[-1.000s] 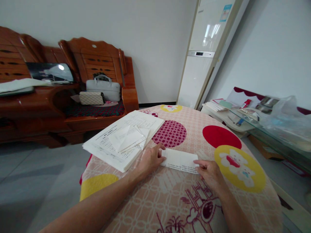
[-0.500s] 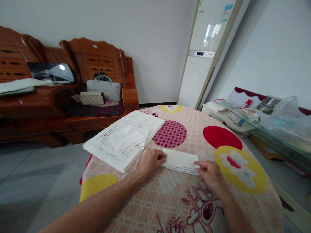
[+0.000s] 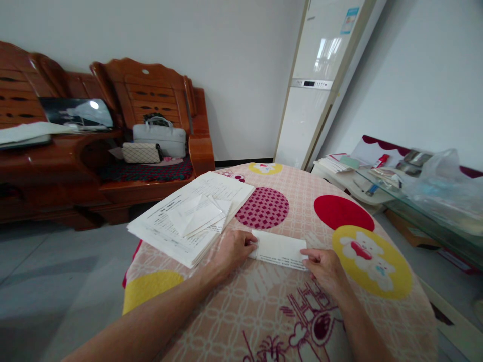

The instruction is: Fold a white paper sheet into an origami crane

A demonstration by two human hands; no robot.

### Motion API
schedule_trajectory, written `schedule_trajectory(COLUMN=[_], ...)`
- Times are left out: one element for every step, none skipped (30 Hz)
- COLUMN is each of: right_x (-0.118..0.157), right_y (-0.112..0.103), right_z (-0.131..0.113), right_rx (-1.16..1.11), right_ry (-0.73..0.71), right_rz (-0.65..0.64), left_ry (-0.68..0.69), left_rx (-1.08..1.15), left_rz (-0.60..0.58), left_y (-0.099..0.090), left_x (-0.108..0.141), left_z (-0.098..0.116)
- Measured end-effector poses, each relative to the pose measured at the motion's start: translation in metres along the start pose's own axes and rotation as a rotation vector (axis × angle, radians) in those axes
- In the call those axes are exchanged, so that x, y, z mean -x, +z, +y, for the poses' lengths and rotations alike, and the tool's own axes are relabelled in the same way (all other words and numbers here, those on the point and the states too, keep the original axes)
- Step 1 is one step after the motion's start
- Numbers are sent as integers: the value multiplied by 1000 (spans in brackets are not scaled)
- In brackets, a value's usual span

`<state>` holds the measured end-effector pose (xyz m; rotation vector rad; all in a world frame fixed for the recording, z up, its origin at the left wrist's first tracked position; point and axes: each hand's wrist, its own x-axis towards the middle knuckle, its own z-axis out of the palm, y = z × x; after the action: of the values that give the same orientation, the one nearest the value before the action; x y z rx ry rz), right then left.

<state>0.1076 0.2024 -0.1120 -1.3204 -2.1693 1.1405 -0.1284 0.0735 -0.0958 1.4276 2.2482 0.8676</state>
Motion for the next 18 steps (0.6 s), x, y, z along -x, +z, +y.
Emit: schedule_trajectory(right_x=[0, -1, -1, -1, -1, -1, -1, -1, -1, -1, -1, 0, 0, 0, 0, 1, 1, 1], right_y=[0, 0, 0, 0, 0, 0, 0, 0, 0, 0, 0, 0, -1, -1, -1, -1, -1, -1], right_z=[1, 1, 2, 2, 2, 3, 3, 2, 2, 2, 1, 0, -1, -3, -4, -5, -5, -6], right_rx=[2, 3, 4, 4, 4, 4, 6, 7, 6, 5, 3, 1, 1, 0, -2, -6, -9, -9], right_ry=[-2, -4, -5, -4, -3, -2, -3, -6, -12, -17, -20, -18, -13, -4, 7, 16, 21, 24], right_rz=[-1, -3, -3, -4, -4, -3, -3, 1, 6, 7, 10, 11, 12, 12, 12, 10, 10, 11], left_ry=[-1, -1, 0, 1, 1, 1, 2, 3, 6, 8, 9, 10, 10, 8, 5, 4, 5, 8], left_rx=[0, 0, 0, -2, -4, -4, -1, 5, 12, 19, 22, 21, 16, 9, 2, -4, -9, -14], left_rz=[0, 0, -1, 0, 1, 3, 5, 6, 6, 7, 8, 9, 10, 11, 11, 11, 12, 14], left_y=[-1, -1, -1, -1, -1, 0, 0, 1, 1, 2, 2, 2, 2, 2, 2, 3, 3, 3], left_x=[0, 0, 0, 0, 0, -1, -1, -1, -2, -2, -2, -3, -3, -3, -3, -3, -3, -3], left_z=[1, 1, 1, 1, 1, 0, 0, -1, -2, -3, -4, -4, -4, -4, -4, -4, -5, -5])
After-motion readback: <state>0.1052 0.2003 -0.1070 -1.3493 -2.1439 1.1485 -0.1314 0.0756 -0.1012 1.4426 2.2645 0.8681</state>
